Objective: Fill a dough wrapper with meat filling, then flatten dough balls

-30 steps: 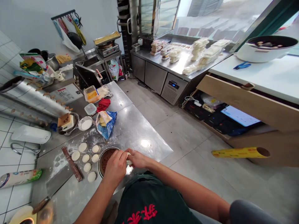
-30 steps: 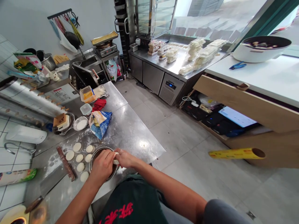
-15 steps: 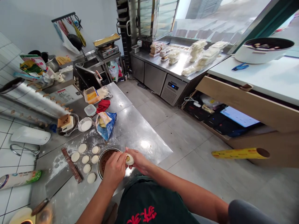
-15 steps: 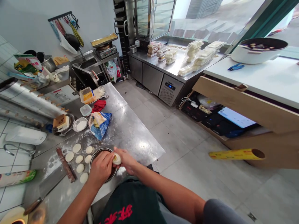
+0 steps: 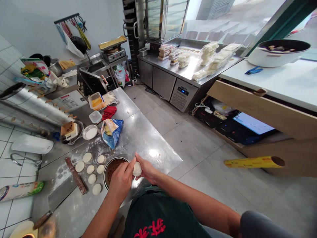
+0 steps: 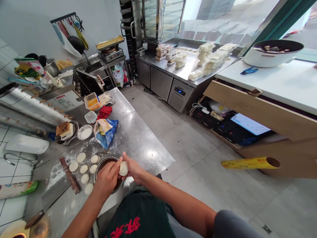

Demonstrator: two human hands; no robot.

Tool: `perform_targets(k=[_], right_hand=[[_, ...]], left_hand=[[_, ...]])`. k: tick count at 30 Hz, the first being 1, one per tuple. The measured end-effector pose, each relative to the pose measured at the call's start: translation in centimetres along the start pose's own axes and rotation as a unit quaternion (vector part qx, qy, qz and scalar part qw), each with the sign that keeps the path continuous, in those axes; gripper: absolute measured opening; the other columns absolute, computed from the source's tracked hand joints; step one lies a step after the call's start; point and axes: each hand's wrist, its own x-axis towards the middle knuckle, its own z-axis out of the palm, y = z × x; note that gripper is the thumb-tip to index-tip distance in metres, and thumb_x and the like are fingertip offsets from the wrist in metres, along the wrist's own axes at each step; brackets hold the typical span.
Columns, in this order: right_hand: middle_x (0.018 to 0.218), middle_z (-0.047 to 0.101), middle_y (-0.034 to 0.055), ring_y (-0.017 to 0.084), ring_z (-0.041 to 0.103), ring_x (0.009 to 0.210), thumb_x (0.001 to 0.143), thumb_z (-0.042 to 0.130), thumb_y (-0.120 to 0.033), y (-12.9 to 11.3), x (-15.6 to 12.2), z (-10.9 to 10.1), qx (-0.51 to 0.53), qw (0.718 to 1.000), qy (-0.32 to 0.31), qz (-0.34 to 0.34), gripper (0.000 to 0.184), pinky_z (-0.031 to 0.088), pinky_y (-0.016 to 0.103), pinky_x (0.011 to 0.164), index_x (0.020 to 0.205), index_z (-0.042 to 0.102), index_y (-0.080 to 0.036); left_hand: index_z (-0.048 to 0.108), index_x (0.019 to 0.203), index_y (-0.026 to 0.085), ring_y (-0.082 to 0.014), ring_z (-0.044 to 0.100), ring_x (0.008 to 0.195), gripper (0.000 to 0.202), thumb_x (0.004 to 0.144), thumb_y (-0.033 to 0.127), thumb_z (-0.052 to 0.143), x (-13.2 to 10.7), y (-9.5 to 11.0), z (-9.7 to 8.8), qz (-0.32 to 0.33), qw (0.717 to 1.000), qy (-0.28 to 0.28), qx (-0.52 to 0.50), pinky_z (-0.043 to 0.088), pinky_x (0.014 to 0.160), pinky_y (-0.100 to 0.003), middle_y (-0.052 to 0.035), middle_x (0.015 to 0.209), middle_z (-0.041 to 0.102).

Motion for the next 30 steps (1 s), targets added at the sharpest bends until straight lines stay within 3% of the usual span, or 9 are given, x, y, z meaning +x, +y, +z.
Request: perform_targets(k=[4, 8, 11, 13, 17, 21, 24, 26, 30], right_hand=[[0.071, 0.062, 0.0013, 0.013, 0.061, 0.055, 0.09, 0.064, -0.066, -0.2, -0.2, -0.1, 0.035, 0.999, -0.033, -0.013, 0.051, 0.042, 0.02, 0.043, 0.093, 0.065, -0.015], [0.072, 0.065, 0.0048, 0.016, 0.065, 0.06, 0.098, 0.047, -0.07, -0.2, -0.2, -0.2, 0.054, 0.998, -0.014, 0.024, 0.06, 0.051, 0.023, 0.048, 0.09, 0.065, -0.014], [0.075, 0.066, 0.0029, 0.014, 0.063, 0.055, 0.096, 0.055, -0.067, -0.1, -0.2, -0.3, 0.081, 0.994, -0.068, 0.018, 0.053, 0.047, 0.021, 0.043, 0.101, 0.066, -0.015], [0.075, 0.065, 0.0018, 0.013, 0.062, 0.054, 0.093, 0.062, -0.064, -0.2, -0.2, -0.3, 0.079, 0.995, -0.052, 0.002, 0.05, 0.046, 0.02, 0.043, 0.099, 0.066, -0.015], [0.068, 0.064, 0.0045, 0.016, 0.063, 0.055, 0.094, 0.048, -0.076, -0.8, -0.3, -0.3, 0.045, 0.998, -0.04, 0.022, 0.064, 0.049, 0.023, 0.046, 0.088, 0.065, -0.014], [0.071, 0.062, -0.0003, 0.012, 0.057, 0.051, 0.089, 0.067, -0.062, -1.2, -0.6, -0.2, 0.051, 0.995, -0.089, 0.013, 0.047, 0.036, 0.021, 0.04, 0.101, 0.066, -0.017], [0.066, 0.061, 0.0029, 0.014, 0.058, 0.05, 0.095, 0.053, -0.07, -1.1, -0.6, -0.2, 0.023, 0.999, -0.048, 0.006, 0.058, 0.036, 0.022, 0.04, 0.084, 0.065, -0.014], [0.067, 0.062, 0.0044, 0.015, 0.061, 0.052, 0.097, 0.044, -0.074, -1.1, -0.6, -0.2, 0.027, 0.997, -0.069, 0.026, 0.064, 0.039, 0.023, 0.04, 0.085, 0.066, -0.014], [0.069, 0.06, -0.0015, 0.01, 0.052, 0.046, 0.089, 0.067, -0.063, -1.1, -0.6, -0.3, 0.054, 0.994, -0.097, 0.018, 0.048, 0.033, 0.02, 0.037, 0.101, 0.067, -0.017]], left_hand=[[0.066, 0.118, 0.02, -0.0194, 0.064, 0.087, 0.024, 0.098, 0.012, 0.056, -0.1, 0.1, -0.2, 0.002, 1.0, 0.019, 0.0, 0.054, 0.081, -0.035, -0.0048, 0.091, 0.069], [0.063, 0.126, 0.02, -0.0181, 0.066, 0.091, 0.03, 0.099, 0.01, 0.052, -0.2, 0.0, -0.3, 0.011, 1.0, 0.015, -0.006, 0.055, 0.084, -0.034, -0.0062, 0.099, 0.071], [0.062, 0.13, 0.021, -0.0181, 0.066, 0.091, 0.034, 0.099, 0.01, 0.053, -0.2, 0.0, -0.4, 0.015, 1.0, 0.014, 0.0, 0.055, 0.083, -0.034, -0.0056, 0.097, 0.071], [0.065, 0.124, 0.022, -0.0195, 0.066, 0.088, 0.031, 0.098, 0.01, 0.055, -0.3, 0.0, -0.6, 0.012, 1.0, 0.019, 0.006, 0.055, 0.081, -0.035, -0.0051, 0.092, 0.07], [0.059, 0.136, 0.021, -0.0192, 0.068, 0.097, 0.041, 0.098, 0.007, 0.053, -0.4, 0.2, -0.9, 0.028, 1.0, 0.008, -0.009, 0.057, 0.087, -0.034, -0.0076, 0.105, 0.072], [0.066, 0.116, 0.021, -0.0194, 0.067, 0.087, 0.025, 0.096, 0.009, 0.057, -0.5, 0.3, -1.2, 0.032, 0.999, 0.023, 0.003, 0.055, 0.081, -0.035, -0.0054, 0.093, 0.071], [0.064, 0.124, 0.02, -0.0191, 0.068, 0.087, 0.031, 0.097, 0.008, 0.054, -0.5, 0.5, -1.3, 0.028, 0.999, 0.02, -0.006, 0.055, 0.08, -0.034, -0.006, 0.093, 0.071], [0.058, 0.136, 0.02, -0.018, 0.069, 0.093, 0.04, 0.098, 0.007, 0.052, -0.6, 0.5, -1.3, 0.04, 0.999, 0.022, -0.013, 0.056, 0.084, -0.032, -0.007, 0.1, 0.073], [0.065, 0.114, 0.021, -0.0181, 0.067, 0.085, 0.024, 0.095, 0.008, 0.058, -0.8, 0.7, -1.2, 0.04, 0.999, 0.034, -0.006, 0.055, 0.081, -0.034, -0.0043, 0.091, 0.071]])
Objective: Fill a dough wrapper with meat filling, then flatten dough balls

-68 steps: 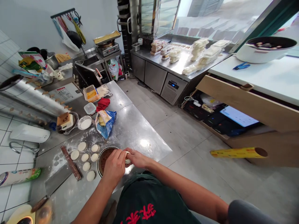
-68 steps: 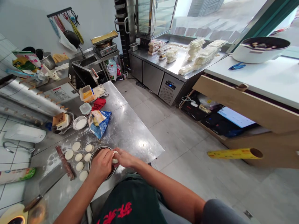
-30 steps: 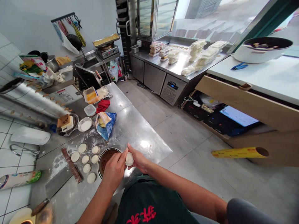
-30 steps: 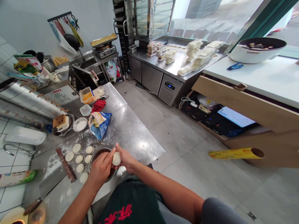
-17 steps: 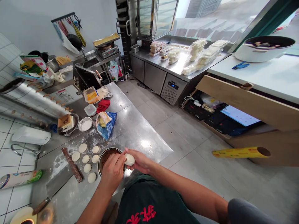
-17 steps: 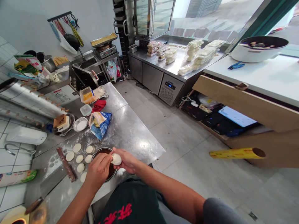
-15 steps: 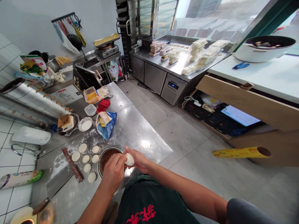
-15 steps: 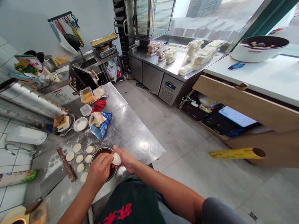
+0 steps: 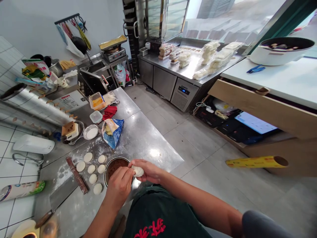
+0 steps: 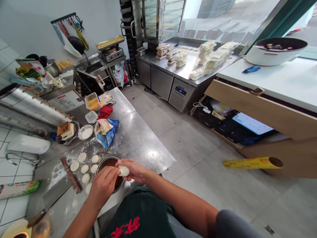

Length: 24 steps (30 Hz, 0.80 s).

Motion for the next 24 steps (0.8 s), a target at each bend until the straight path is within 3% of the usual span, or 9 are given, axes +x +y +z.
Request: perform_targets(k=[3, 5, 7, 9, 13, 17, 21, 24], right_hand=[[0.063, 0.058, 0.0013, 0.013, 0.056, 0.047, 0.095, 0.048, -0.074, 0.1, 0.1, 0.0, -0.017, 0.999, 0.039, -0.002, 0.062, 0.036, 0.021, 0.037, 0.084, 0.064, -0.015], [0.064, 0.061, 0.0032, 0.015, 0.06, 0.049, 0.098, 0.035, -0.077, 0.1, 0.0, 0.0, -0.003, 1.0, 0.02, 0.012, 0.071, 0.039, 0.022, 0.037, 0.087, 0.065, -0.014], [0.069, 0.063, 0.0017, 0.013, 0.058, 0.048, 0.099, 0.043, -0.071, 0.2, 0.0, -0.1, 0.021, 0.999, -0.016, 0.018, 0.061, 0.039, 0.021, 0.037, 0.1, 0.066, -0.015], [0.071, 0.063, 0.0005, 0.011, 0.057, 0.048, 0.098, 0.054, -0.061, 0.4, 0.0, -0.1, 0.019, 1.0, -0.012, 0.01, 0.047, 0.038, 0.019, 0.038, 0.101, 0.065, -0.015], [0.062, 0.059, 0.0019, 0.014, 0.059, 0.046, 0.101, 0.041, -0.066, 0.6, 0.0, 0.0, -0.01, 0.999, 0.034, 0.017, 0.059, 0.039, 0.02, 0.036, 0.085, 0.064, -0.014], [0.07, 0.062, -0.0013, 0.011, 0.057, 0.046, 0.101, 0.051, -0.054, 1.0, -0.2, -0.2, 0.048, 0.998, -0.027, 0.038, 0.041, 0.04, 0.018, 0.037, 0.108, 0.065, -0.016], [0.063, 0.059, -0.0001, 0.01, 0.055, 0.044, 0.103, 0.043, -0.062, 2.3, 0.4, -0.3, 0.036, 0.999, 0.008, 0.039, 0.055, 0.038, 0.017, 0.035, 0.086, 0.062, -0.014], [0.057, 0.056, 0.0001, 0.011, 0.054, 0.041, 0.106, 0.034, -0.058, 3.2, 0.8, -0.4, 0.035, 0.997, 0.003, 0.061, 0.057, 0.036, 0.018, 0.032, 0.08, 0.059, -0.015]], left_hand=[[0.062, 0.123, 0.02, -0.0181, 0.067, 0.09, 0.031, 0.096, 0.006, 0.056, -0.2, 0.2, 0.1, -0.006, 1.0, -0.002, -0.008, 0.056, 0.082, -0.033, -0.0063, 0.098, 0.072], [0.058, 0.131, 0.02, -0.0173, 0.068, 0.096, 0.038, 0.096, 0.005, 0.056, -0.2, 0.2, 0.0, 0.002, 1.0, -0.003, -0.017, 0.057, 0.086, -0.031, -0.0073, 0.105, 0.072], [0.061, 0.126, 0.021, -0.0174, 0.068, 0.095, 0.035, 0.094, 0.005, 0.059, -0.3, 0.3, -0.1, 0.002, 1.0, 0.002, -0.02, 0.057, 0.086, -0.031, -0.0064, 0.102, 0.072], [0.063, 0.117, 0.02, -0.0183, 0.067, 0.091, 0.029, 0.093, 0.004, 0.061, -0.3, 0.4, -0.2, -0.005, 1.0, 0.014, -0.02, 0.057, 0.084, -0.033, -0.0061, 0.097, 0.071], [0.06, 0.128, 0.019, -0.0187, 0.069, 0.098, 0.037, 0.094, 0.003, 0.057, -0.6, 0.7, -0.2, -0.006, 1.0, 0.01, -0.023, 0.058, 0.089, -0.032, -0.0089, 0.106, 0.073], [0.066, 0.113, 0.02, -0.0172, 0.069, 0.097, 0.025, 0.094, 0.006, 0.059, -1.1, 0.9, 0.0, -0.033, 0.998, 0.023, -0.042, 0.057, 0.09, -0.031, -0.0063, 0.101, 0.072], [0.062, 0.128, 0.02, -0.0168, 0.069, 0.101, 0.034, 0.096, 0.008, 0.057, -1.8, 1.2, 0.4, -0.063, 0.996, 0.008, -0.07, 0.057, 0.091, -0.03, -0.0073, 0.107, 0.072], [0.061, 0.131, 0.021, -0.0171, 0.067, 0.106, 0.036, 0.097, 0.011, 0.059, -2.6, 1.6, 0.7, -0.082, 0.991, -0.018, -0.1, 0.056, 0.095, -0.03, -0.0077, 0.111, 0.07]])
